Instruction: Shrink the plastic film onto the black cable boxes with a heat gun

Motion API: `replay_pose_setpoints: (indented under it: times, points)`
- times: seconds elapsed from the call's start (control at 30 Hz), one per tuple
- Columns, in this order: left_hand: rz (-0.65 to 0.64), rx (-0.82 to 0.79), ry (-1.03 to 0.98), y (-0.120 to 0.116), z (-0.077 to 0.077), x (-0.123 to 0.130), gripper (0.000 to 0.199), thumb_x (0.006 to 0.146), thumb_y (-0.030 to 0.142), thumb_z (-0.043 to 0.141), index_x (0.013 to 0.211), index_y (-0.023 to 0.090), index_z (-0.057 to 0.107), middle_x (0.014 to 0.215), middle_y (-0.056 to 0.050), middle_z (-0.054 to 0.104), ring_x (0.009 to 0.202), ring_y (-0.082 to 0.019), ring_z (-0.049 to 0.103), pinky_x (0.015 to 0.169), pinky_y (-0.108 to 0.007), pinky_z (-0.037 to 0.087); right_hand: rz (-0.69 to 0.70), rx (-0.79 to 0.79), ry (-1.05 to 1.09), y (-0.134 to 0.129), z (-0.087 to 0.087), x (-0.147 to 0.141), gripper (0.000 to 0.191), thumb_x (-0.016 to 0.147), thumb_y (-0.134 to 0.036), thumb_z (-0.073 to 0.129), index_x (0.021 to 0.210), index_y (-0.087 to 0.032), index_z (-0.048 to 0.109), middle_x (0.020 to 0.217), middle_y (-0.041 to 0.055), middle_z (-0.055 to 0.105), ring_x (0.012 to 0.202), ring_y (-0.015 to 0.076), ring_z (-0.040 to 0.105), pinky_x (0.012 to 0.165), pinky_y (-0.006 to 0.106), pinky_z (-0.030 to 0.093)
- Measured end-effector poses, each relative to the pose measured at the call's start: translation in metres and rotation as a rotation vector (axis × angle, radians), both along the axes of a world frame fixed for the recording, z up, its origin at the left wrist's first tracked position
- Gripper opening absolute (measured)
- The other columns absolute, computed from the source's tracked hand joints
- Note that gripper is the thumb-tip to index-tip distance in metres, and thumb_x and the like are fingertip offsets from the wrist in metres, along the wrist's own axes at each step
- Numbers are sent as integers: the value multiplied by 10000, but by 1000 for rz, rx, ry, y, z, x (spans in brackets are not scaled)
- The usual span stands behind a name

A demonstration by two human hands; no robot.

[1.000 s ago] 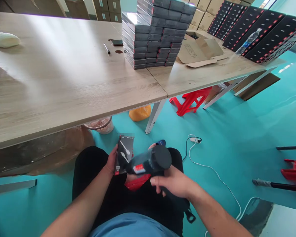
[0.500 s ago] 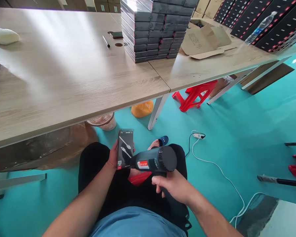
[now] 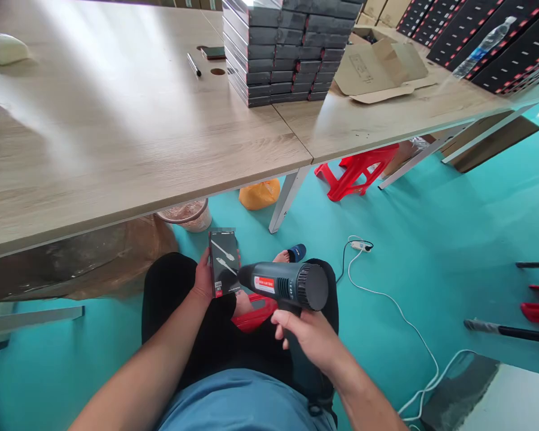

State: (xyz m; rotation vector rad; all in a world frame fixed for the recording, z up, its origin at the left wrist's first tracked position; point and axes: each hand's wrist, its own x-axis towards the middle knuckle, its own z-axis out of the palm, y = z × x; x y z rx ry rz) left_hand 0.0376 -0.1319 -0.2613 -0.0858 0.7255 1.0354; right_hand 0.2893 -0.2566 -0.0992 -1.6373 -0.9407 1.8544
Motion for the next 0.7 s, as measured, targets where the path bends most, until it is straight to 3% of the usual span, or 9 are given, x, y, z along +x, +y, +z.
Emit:
replay_pose_setpoints:
  times: [0.13, 0.3, 0.4, 0.47, 0.6, 0.7]
  points:
    - [41, -7, 17, 1, -1, -1, 671, 1001, 587, 428, 1382, 65, 608, 1098, -195, 771, 953, -320, 762, 891, -472, 613, 117, -38, 79, 2, 1, -2, 339, 778, -492, 757, 842, -160, 742, 759, 63, 694, 677, 208, 619, 595, 326, 521]
    - [62, 13, -15, 2, 1, -1, 670, 991, 608, 446, 1353, 77, 637, 1112, -191, 766, 935, -309, 755, 841, -451, 620, 80, 17, 18, 1, 4, -9, 331, 827, -498, 729, 836, -167, 741, 717, 45, 671, 682, 203, 613, 628, 330, 534]
    - [109, 10, 1, 1, 3, -1, 670, 983, 633, 465, 1314, 83, 660, 1111, -188, 764, 931, -301, 749, 829, -430, 620, 139, 7, 102, 2, 1, -7, 339, 816, -504, 759, 872, -169, 753, 773, 60, 688, 719, 218, 624, 615, 329, 533]
    - [143, -6, 28, 2, 3, -1, 644, 993, 631, 463, 1266, 87, 673, 1062, -165, 769, 900, -288, 746, 824, -411, 616, 94, 38, 89, 4, -3, -2, 373, 814, -538, 762, 874, -169, 760, 794, 68, 700, 731, 224, 634, 638, 338, 540]
    - [191, -142, 113, 5, -1, 2, 510, 1032, 535, 466, 1244, 109, 651, 956, -132, 764, 855, -267, 744, 810, -400, 618, -133, 57, -62, 8, -8, 12, 419, 804, -583, 762, 885, -173, 768, 768, 61, 704, 703, 213, 629, 633, 328, 534]
    - [212, -204, 130, 8, -8, 2, 541, 1024, 557, 475, 1270, 99, 628, 998, -170, 757, 886, -280, 750, 792, -406, 627, -92, -4, 55, 7, -5, 10, 401, 794, -559, 786, 884, -169, 774, 815, 76, 727, 709, 213, 642, 610, 320, 535]
